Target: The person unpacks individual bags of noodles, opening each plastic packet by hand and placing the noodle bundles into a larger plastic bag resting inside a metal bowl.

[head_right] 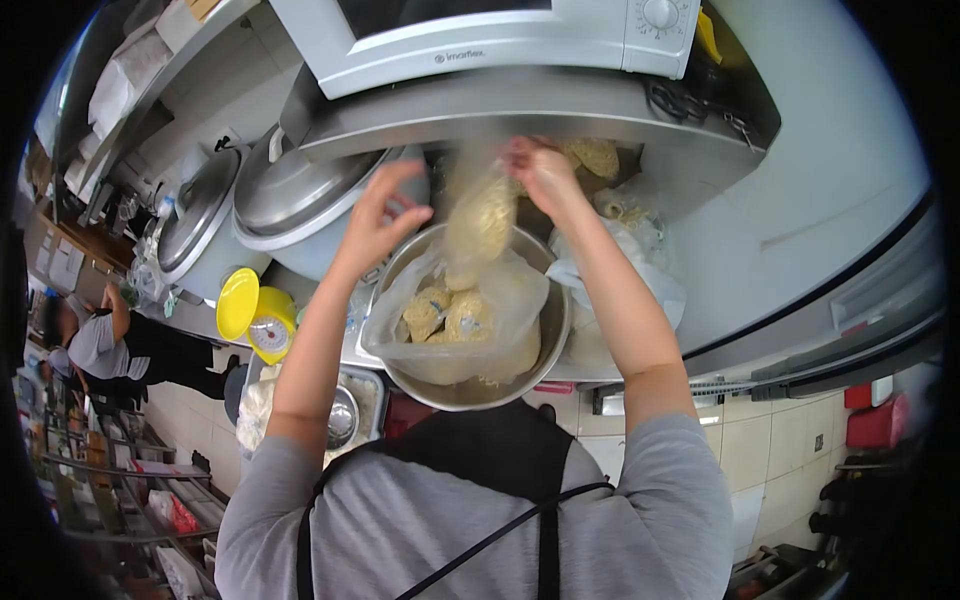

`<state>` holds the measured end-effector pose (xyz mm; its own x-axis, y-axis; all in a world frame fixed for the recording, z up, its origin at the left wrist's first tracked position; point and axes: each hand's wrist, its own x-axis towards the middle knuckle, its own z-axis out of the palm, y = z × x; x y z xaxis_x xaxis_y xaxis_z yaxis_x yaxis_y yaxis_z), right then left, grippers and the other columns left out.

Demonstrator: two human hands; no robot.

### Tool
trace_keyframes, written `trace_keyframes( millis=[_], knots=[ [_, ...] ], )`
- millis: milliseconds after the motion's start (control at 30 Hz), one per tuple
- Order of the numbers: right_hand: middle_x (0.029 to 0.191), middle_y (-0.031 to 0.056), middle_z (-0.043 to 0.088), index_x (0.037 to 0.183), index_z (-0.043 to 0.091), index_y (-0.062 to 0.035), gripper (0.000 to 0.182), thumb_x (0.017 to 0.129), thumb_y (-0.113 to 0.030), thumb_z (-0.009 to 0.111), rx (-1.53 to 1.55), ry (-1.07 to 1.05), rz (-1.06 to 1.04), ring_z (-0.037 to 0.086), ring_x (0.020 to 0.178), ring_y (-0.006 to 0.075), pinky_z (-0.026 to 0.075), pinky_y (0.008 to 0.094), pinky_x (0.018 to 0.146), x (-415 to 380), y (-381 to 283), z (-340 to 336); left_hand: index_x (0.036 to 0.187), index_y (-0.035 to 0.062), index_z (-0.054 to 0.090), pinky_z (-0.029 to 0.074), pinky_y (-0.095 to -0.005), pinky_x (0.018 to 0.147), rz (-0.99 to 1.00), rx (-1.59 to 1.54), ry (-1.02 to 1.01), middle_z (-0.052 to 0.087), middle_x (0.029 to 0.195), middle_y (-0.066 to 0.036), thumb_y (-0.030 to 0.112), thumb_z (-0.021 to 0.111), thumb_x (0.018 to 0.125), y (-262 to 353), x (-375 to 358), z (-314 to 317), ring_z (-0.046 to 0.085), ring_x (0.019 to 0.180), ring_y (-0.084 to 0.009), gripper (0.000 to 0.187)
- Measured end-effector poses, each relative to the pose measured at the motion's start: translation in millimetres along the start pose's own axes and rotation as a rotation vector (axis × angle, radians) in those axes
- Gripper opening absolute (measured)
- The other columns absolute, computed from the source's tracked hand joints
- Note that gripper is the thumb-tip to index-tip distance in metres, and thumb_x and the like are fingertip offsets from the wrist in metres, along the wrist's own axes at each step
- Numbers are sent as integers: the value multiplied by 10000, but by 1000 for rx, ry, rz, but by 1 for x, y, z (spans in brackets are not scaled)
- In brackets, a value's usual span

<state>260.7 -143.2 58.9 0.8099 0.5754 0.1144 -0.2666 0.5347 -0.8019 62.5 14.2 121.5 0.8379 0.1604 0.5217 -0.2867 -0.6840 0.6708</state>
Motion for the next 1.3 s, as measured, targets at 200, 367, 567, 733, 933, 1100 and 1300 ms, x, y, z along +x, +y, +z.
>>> trace_keyframes(
  millis=[200,367,567,733,933,1100,1300],
  knots=[
    [746,58,608,858,542,-66,220,902,-269,468,-997,-457,-269,571,651,143,469,289,600,-67,-12,83,1036,62,588,440,-254,572,-52,184,-369,632,847,-77,181,701,691,5,-2,-16,584,663,-163,382],
    [780,115,607,772,592,-79,242,782,-321,588,-1891,-725,-514,573,816,234,476,361,691,-87,-7,55,822,27,620,454,-298,586,78,350,-487,615,774,-97,88,652,706,-33,-47,-39,595,671,-241,135],
    [821,95,622,749,636,-43,263,761,-306,627,-1689,-554,-924,564,901,229,459,356,757,-109,16,96,783,18,617,463,-296,648,100,202,-329,601,790,-86,3,643,690,-14,-49,-32,589,724,-222,97],
    [810,102,618,792,661,-28,173,705,-175,689,-1231,-513,-325,576,686,233,443,315,650,-74,64,74,1045,18,573,458,-337,809,-113,-253,6,544,1092,-117,142,756,632,-38,-53,-44,550,945,-211,469],
    [736,85,562,740,644,-21,124,682,-127,672,-1105,-354,-636,547,622,220,438,312,604,-83,44,158,1317,-14,283,313,-390,980,-146,-66,12,396,1280,-204,344,814,544,-77,-70,30,393,1193,-298,1004],
    [801,99,547,811,615,-32,134,687,-83,627,-1596,-292,-859,558,724,275,446,354,755,-134,90,196,1361,40,244,344,-314,956,-190,-60,152,428,1227,-139,381,526,834,-55,-72,38,441,1117,-213,688],
    [1001,137,559,932,600,-60,263,700,-164,667,-926,-416,-751,552,930,320,349,460,951,-145,57,160,1310,76,325,409,-288,908,-515,-1263,418,490,1157,-117,279,325,944,-53,-72,23,479,1090,-193,418]
  ],
)
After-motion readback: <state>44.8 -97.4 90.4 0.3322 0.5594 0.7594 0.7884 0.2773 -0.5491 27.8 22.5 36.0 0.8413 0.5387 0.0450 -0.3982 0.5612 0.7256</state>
